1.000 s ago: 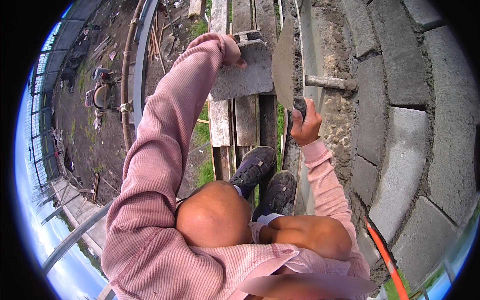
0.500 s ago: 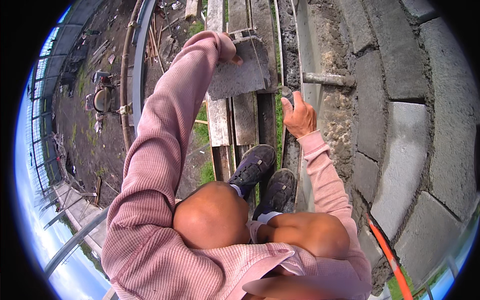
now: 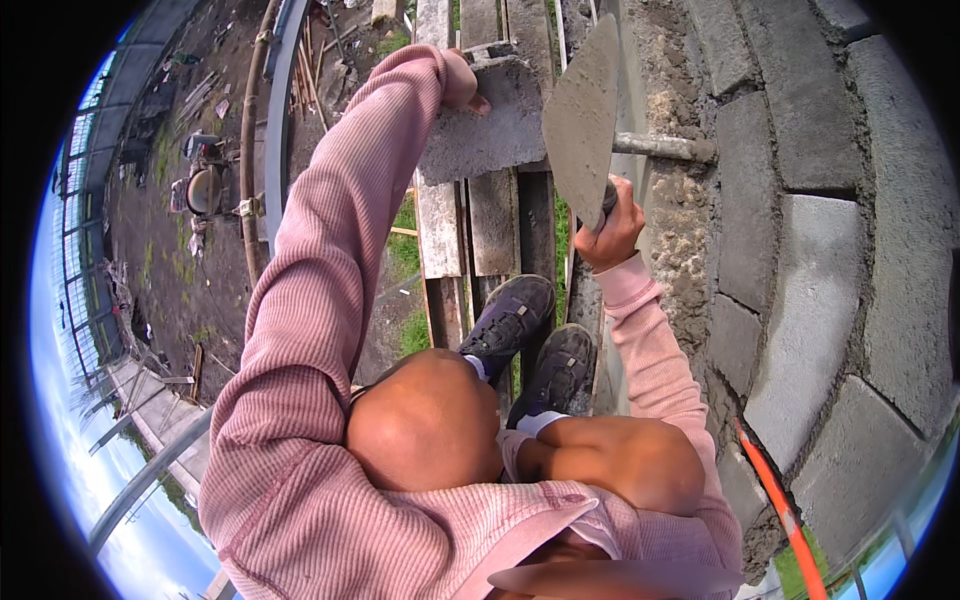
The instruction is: The person lays concrete blocks on scaffolding, using a trowel to apply mortar and a level to align each block. The person repeatedly scoops mortar, spreads it on the block, places the block, and taps it into position.
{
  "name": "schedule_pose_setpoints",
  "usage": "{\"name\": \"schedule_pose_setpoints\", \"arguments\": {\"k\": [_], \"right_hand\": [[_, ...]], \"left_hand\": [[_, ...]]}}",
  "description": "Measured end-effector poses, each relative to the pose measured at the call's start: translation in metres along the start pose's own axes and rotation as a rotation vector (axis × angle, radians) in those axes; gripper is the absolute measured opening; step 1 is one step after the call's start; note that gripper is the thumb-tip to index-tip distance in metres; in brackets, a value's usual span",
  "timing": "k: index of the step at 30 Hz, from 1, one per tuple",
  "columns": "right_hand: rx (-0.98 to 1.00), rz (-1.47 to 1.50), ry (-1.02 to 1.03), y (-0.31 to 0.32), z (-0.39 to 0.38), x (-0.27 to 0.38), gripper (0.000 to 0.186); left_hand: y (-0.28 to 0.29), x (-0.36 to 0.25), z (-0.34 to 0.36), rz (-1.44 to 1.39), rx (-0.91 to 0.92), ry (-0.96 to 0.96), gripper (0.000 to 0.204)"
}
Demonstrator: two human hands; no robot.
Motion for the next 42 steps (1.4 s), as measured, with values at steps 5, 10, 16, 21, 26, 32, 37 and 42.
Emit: {"name": "schedule_pose_setpoints", "arguments": {"k": [5,10,16,21,26,32,37,42], "right_hand": [[0.334,-0.269,-0.271,-0.027,-0.017,-0.04,0.038],[0.032,0.001,-0.018,-0.008,0.005,-0.011,0.04],[0.204,-0.123,-0.146,-0.011,0.011,-0.016,0.039],[0.07,-0.114,0.014,-0.002,0.017,-0.005,0.036],[0.144,-0.096,-0.195,0.001,0.01,-0.026,0.042],[-0.055,0.02,0.002,0.018,0.015,0.001,0.038],[0.365,-0.263,-0.275,-0.024,-0.012,-0.041,0.034],[0.133,-0.042,-0.102,-0.011,-0.03,-0.032,0.034]], "left_hand": [[0.005,-0.003,-0.004,0.103,-0.032,0.0,0.11],[0.002,-0.002,-0.007,0.056,0.017,0.011,0.11],[0.002,-0.002,-0.003,0.093,0.008,0.011,0.103],[-0.002,-0.003,0.003,0.09,-0.003,-0.03,0.102],[0.002,-0.002,0.005,0.027,-0.025,-0.027,0.103],[0.002,0.003,0.004,-0.023,-0.057,0.0,0.108],[0.0,0.005,0.023,0.019,-0.062,0.02,0.116],[-0.003,0.01,0.029,-0.117,-0.041,0.024,0.121]]}}
Point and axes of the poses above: each hand's wrist, its own z-axis towards the middle knuckle, its own y-axis out of the back of the hand, x = y × z, the point moved 10 cm from there along z, towards the middle knuckle, and after that the axes turned 11 degrees about y, right-handed, at the moved point
